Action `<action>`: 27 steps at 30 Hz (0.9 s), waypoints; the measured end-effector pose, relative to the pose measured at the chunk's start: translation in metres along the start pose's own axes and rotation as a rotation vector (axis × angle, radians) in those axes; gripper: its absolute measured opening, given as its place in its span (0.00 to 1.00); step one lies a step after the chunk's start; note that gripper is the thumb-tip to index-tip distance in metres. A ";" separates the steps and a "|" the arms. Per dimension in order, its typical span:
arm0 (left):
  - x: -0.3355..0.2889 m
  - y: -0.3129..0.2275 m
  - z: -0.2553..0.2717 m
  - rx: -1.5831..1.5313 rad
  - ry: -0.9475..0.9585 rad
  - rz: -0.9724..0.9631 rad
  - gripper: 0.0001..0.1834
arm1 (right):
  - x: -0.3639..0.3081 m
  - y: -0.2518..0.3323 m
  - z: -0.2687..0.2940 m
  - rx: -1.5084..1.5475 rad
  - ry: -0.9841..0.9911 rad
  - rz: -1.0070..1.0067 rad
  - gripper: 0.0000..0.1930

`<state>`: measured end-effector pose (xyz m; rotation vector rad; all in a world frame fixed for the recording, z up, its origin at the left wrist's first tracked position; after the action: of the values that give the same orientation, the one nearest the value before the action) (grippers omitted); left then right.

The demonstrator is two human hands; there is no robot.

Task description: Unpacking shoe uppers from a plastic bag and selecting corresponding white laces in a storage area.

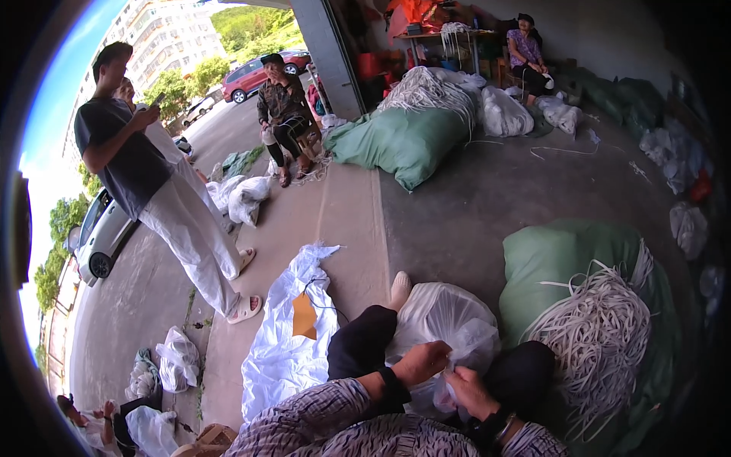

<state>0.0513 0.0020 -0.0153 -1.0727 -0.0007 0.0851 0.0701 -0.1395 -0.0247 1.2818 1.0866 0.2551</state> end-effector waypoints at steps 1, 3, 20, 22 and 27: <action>0.002 -0.006 0.001 0.032 0.025 -0.003 0.14 | 0.006 -0.002 0.005 -0.155 -0.036 0.075 0.10; 0.004 -0.011 -0.001 0.063 0.054 -0.006 0.13 | 0.010 -0.004 0.011 -0.308 -0.075 0.148 0.09; 0.013 -0.012 -0.016 0.175 0.180 -0.067 0.16 | -0.001 0.003 0.007 -0.078 -0.100 0.027 0.15; 0.010 -0.013 -0.015 0.180 0.162 -0.049 0.15 | -0.002 0.005 0.006 -0.104 -0.101 0.013 0.15; 0.006 -0.007 -0.012 0.042 0.093 0.052 0.12 | -0.001 0.009 0.006 -0.274 -0.079 0.123 0.16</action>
<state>0.0584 -0.0119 -0.0153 -1.0341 0.1122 0.0822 0.0773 -0.1413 -0.0172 1.1039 0.8739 0.4274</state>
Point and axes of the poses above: each hand's wrist, its own x-axis towards the middle knuckle, its own z-axis out of the back of the hand, y = z × x, the point moved 5 cm from there along x, towards the middle knuckle, and after that the axes turned 7 degrees about -x, right-handed, at the moved point
